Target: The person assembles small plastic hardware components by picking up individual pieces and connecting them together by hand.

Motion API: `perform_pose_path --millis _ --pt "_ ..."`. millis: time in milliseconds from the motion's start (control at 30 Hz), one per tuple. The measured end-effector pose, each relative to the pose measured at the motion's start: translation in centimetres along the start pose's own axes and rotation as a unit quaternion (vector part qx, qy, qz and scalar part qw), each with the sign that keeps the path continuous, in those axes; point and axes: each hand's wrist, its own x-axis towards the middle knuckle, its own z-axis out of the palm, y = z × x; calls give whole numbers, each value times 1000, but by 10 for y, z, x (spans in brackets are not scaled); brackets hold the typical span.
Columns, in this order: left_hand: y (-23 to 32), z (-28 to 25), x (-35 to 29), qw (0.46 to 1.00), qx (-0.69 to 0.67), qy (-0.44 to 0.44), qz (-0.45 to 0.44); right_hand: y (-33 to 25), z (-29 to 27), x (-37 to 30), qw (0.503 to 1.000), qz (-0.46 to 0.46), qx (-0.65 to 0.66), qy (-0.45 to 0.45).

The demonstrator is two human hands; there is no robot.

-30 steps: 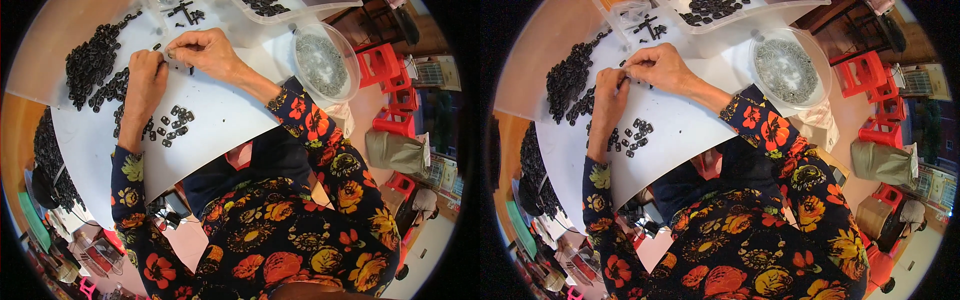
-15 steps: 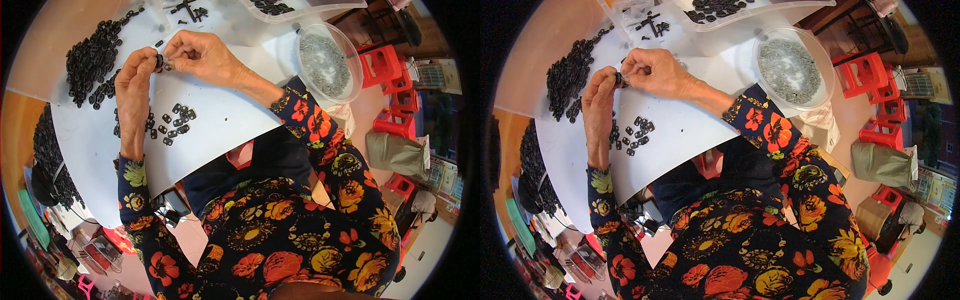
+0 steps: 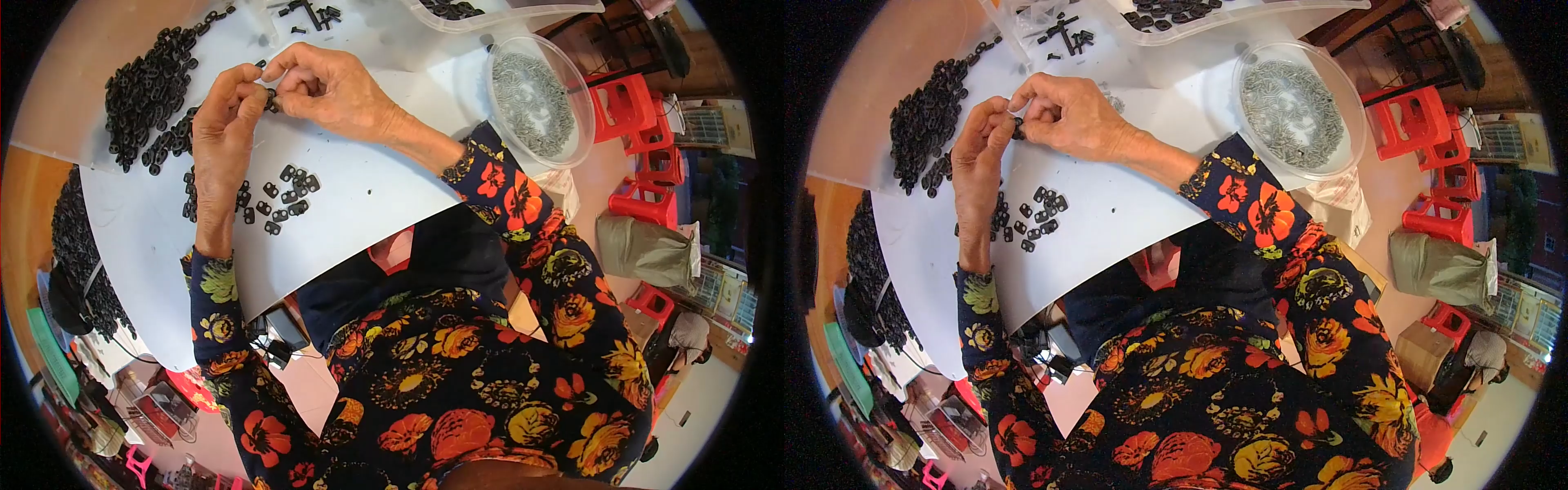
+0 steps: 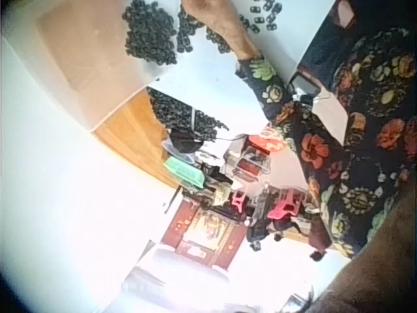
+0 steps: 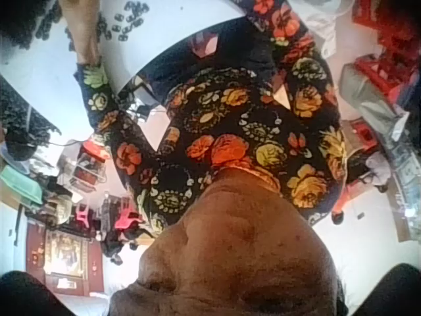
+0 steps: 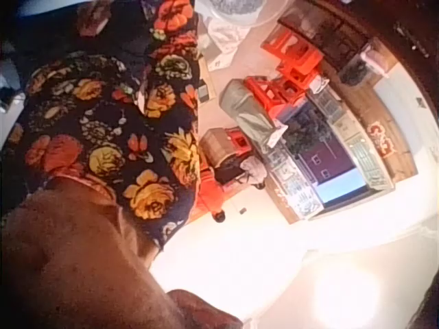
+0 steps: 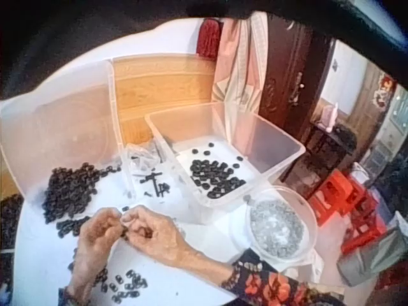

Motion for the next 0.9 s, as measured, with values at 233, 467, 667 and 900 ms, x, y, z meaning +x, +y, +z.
perform_pose_path --millis 233,467,667,900 --pt "14 -3 -5 996 86 15 -10 -2 2 0 1000 -15 16 20" --pt "12 1 -10 997 35 -53 -32 -5 2 0 999 -18 17 31" --pt "12 5 -13 999 37 -38 1 -4 2 -1 1000 -12 3 22" --pt "0 3 -10 996 75 -28 31 -1 8 -1 998 -37 34 42"
